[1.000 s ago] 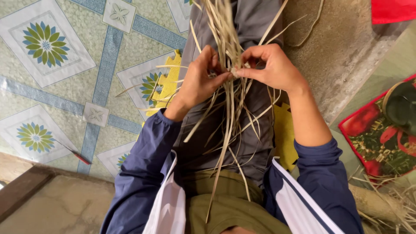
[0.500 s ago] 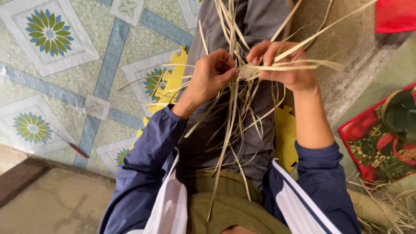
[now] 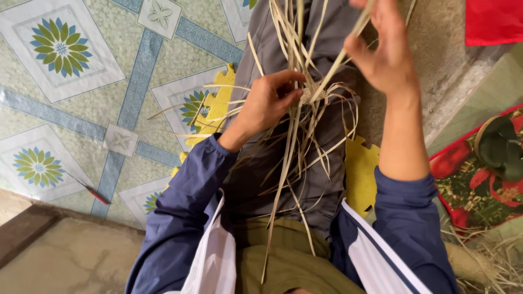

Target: Weaving thin strips of natural fiber into a circular pattern to create a structured object

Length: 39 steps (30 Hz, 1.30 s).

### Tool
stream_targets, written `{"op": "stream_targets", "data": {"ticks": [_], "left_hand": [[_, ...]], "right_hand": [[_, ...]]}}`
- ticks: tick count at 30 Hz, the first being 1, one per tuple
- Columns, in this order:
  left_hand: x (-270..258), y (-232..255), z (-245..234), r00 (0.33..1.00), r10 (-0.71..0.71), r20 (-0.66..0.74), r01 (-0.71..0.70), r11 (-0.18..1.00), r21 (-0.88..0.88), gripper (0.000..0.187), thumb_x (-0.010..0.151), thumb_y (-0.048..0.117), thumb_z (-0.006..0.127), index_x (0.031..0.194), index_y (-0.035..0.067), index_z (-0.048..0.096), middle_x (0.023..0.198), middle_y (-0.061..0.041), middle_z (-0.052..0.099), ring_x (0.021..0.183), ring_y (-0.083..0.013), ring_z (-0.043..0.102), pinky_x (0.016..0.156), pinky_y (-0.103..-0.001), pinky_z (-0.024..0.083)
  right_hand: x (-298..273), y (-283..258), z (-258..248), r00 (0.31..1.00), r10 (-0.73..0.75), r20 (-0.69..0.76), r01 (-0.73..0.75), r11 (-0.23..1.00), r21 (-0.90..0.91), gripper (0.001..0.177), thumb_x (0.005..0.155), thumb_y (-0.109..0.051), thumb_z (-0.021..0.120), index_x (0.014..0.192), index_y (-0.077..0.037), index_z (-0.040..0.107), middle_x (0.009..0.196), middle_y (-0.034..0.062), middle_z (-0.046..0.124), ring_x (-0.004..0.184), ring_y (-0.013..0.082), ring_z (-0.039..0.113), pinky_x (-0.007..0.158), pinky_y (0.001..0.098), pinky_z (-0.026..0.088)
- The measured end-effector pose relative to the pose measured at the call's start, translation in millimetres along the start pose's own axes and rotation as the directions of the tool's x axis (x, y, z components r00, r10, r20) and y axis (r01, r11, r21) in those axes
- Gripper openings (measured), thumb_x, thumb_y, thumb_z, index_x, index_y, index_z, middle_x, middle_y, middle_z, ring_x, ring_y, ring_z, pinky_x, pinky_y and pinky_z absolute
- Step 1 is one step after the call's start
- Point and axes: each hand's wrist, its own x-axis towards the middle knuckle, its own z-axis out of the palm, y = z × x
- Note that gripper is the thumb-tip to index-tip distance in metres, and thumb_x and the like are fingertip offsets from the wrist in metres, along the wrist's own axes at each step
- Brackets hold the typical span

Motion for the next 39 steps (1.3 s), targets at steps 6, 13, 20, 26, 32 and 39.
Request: {"op": "stream_targets", "data": {"ticks": [6, 13, 20, 26, 32, 39], "left_hand": [[-5, 6, -3, 0.999, 0.037, 0.035, -0.035, 0.998, -0.059, 0.005, 0.099, 0.004, 0.066, 0.100, 0.008, 0.065, 0.086, -0.004, 0.068, 0.067, -0.0115, 0.058, 0.062, -0.025, 0.048], [-3, 21, -14, 0.996, 0.023, 0.088, -0.028, 0.998, 0.061, 0.019, 0.103, 0.016, 0.060, 0.108, 0.004, 0.073, 0.094, -0.007, 0.077, 0.063, -0.0129, 0.060, 0.055, -0.027, 0.043], [2, 8, -5, 0.997, -0.076, -0.004, 0.076, 0.997, 0.008, 0.025, 0.089, 0.037, 0.079, 0.093, 0.012, 0.076, 0.085, 0.000, 0.057, 0.070, -0.0112, 0.045, 0.060, -0.028, 0.038], [-1, 14, 8, 0.991, -0.054, -0.125, 0.060, 0.997, 0.044, 0.014, 0.085, 0.019, 0.086, 0.089, 0.013, 0.074, 0.087, 0.000, 0.047, 0.083, -0.0147, 0.042, 0.067, -0.030, 0.039], [-11, 20, 8, 0.972, 0.094, -0.215, -0.086, 0.995, 0.045, 0.011, 0.091, 0.013, 0.081, 0.097, 0.012, 0.071, 0.096, -0.002, 0.059, 0.075, -0.0139, 0.056, 0.066, -0.029, 0.049], [-27, 24, 0, 0.965, -0.033, -0.260, 0.021, 0.999, -0.049, 0.012, 0.093, 0.008, 0.076, 0.103, 0.012, 0.071, 0.104, -0.001, 0.059, 0.083, -0.0122, 0.054, 0.072, -0.027, 0.048]], "right_hand": [[-47, -3, 7, 0.919, 0.310, 0.241, -0.255, 0.938, -0.235, 0.036, 0.087, -0.012, 0.083, 0.120, -0.004, 0.071, 0.132, 0.0130, 0.065, 0.116, 0.0236, 0.057, 0.106, 0.0403, 0.046], [-53, 22, 15, 0.929, 0.247, 0.275, -0.210, 0.965, -0.158, 0.016, 0.097, -0.001, 0.072, 0.113, -0.004, 0.074, 0.125, 0.0106, 0.060, 0.124, 0.0253, 0.057, 0.114, 0.0409, 0.041], [-52, 25, 20, 0.936, 0.229, 0.265, -0.194, 0.969, -0.153, 0.011, 0.098, -0.002, 0.072, 0.109, -0.001, 0.073, 0.114, 0.0109, 0.068, 0.114, 0.0247, 0.060, 0.104, 0.0385, 0.045], [-57, 29, 20, 0.923, 0.267, 0.276, -0.228, 0.960, -0.165, 0.017, 0.098, -0.011, 0.075, 0.113, -0.005, 0.074, 0.111, 0.0080, 0.072, 0.106, 0.0223, 0.058, 0.096, 0.0367, 0.045], [-49, 27, 28, 0.941, 0.209, 0.268, -0.168, 0.971, -0.169, 0.027, 0.086, -0.020, 0.088, 0.105, -0.005, 0.075, 0.109, 0.0052, 0.065, 0.106, 0.0211, 0.058, 0.098, 0.0356, 0.043], [-41, 31, 37, 0.943, 0.201, 0.265, -0.160, 0.972, -0.170, 0.011, 0.093, -0.015, 0.083, 0.100, -0.009, 0.077, 0.114, 0.0026, 0.063, 0.111, 0.0212, 0.055, 0.105, 0.0400, 0.038]]}}
